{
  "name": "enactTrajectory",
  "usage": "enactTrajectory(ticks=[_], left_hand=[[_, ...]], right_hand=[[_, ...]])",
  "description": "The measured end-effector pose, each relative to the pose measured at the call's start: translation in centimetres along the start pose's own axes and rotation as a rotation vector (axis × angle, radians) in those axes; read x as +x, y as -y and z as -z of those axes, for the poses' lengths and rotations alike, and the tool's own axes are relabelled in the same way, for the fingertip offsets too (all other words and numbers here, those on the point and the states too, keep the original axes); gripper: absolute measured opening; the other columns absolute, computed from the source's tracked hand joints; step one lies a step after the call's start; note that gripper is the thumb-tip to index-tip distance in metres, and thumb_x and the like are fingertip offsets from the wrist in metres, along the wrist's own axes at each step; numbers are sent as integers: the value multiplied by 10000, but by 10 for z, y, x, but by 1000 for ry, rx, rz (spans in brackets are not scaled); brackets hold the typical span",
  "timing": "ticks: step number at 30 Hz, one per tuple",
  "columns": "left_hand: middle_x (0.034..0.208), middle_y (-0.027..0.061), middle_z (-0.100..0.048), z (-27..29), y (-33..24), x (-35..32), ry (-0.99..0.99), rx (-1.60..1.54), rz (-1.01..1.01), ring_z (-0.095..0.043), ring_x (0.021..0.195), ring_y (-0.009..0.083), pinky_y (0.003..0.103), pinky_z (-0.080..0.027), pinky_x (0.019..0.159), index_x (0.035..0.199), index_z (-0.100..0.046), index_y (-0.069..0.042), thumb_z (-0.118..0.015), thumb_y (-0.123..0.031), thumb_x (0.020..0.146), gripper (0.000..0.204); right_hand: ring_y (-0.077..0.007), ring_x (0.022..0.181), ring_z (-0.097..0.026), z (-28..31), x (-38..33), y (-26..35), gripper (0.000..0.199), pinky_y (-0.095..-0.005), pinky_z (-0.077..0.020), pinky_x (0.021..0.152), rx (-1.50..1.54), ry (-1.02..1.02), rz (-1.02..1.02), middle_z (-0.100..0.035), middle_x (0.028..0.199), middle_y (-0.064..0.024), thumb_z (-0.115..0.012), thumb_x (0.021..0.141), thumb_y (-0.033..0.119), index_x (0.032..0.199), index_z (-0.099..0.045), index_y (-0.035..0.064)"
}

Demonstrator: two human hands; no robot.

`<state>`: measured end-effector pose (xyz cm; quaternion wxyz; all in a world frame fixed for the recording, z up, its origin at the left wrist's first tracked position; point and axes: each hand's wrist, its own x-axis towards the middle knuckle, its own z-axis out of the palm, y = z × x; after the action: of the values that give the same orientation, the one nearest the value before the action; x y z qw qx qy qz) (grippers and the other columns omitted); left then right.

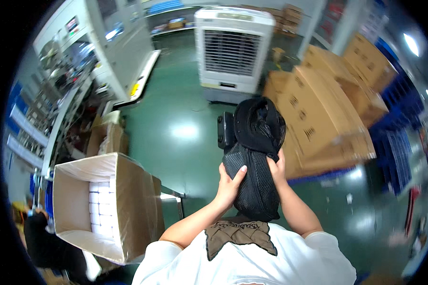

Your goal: The person picks up a stack of paper sheets, places them into a vertical guide on a packaging machine, and then uses a screwdriver to tighten a component on the conveyor line.

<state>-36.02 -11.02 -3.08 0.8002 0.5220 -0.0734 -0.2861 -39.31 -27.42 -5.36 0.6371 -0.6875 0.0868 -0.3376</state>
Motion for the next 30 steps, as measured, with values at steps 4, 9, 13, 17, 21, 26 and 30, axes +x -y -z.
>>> enactTrajectory(ticks=[4, 9, 13, 17, 21, 26, 30], left_hand=[[1189, 161, -422, 42, -43, 94, -227, 95, -110, -467, 1064, 231, 334, -407, 906, 1262, -221, -7, -641, -177, 813, 638], [1183, 185, -423, 106, -98, 198, -436, 64, -291, -461, 1084, 255, 349, -401, 914, 1265, -194, 12, -713, -177, 747, 757], [1164, 164, -439, 167, -136, 304, -508, 63, -431, -471, 1070, 240, 346, -407, 909, 1247, -221, 3, -716, -138, 738, 724], [1147, 148, -449, 215, -188, 410, -475, -46, -386, -472, 1059, 236, 351, -409, 908, 1237, -236, -15, -701, -106, 745, 683], [1135, 150, -451, 259, -249, 519, -443, -25, -326, -474, 1042, 234, 349, -413, 893, 1223, -262, -1, -705, -128, 743, 665], [1103, 150, -475, 338, -311, 667, -413, 28, -284, -502, 1004, 228, 338, -440, 854, 1208, -283, 3, -703, -130, 743, 641], [1096, 160, -483, 406, -363, 785, -474, 124, -287, -522, 980, 236, 342, -464, 823, 1198, -300, 6, -711, -147, 738, 635]], right_hand=[[-216, 1121, -447, -76, 120, -50, 496, -308, -304, 978, 159, 236, -80, -479, 1215, -125, -513, 784, 41, 1258, -384, -31], [-220, 1121, -446, -189, 249, -121, 522, -308, -298, 981, 213, 511, -57, -475, 1218, -130, -513, 775, 49, 1270, -368, -35], [-210, 1126, -440, -282, 354, -164, 516, -307, -290, 987, 349, 608, -76, -472, 1218, -127, -501, 760, 30, 1255, -377, -47], [-205, 1110, -452, -349, 451, -194, 500, -304, -304, 978, 285, 608, -49, -489, 1194, -124, -496, 756, 26, 1239, -393, -48], [-201, 1089, -467, -411, 550, -233, 480, -298, -324, 962, 281, 549, -104, -502, 1175, -121, -496, 763, 30, 1228, -404, -44], [-201, 1094, -465, -510, 671, -293, 472, -301, -328, 962, 297, 448, -137, -501, 1176, -127, -504, 770, 30, 1226, -404, -43], [-203, 1071, -475, -602, 776, -345, 487, -304, -339, 955, 259, 400, -98, -512, 1155, -119, -534, 762, 33, 1230, -408, -23]])
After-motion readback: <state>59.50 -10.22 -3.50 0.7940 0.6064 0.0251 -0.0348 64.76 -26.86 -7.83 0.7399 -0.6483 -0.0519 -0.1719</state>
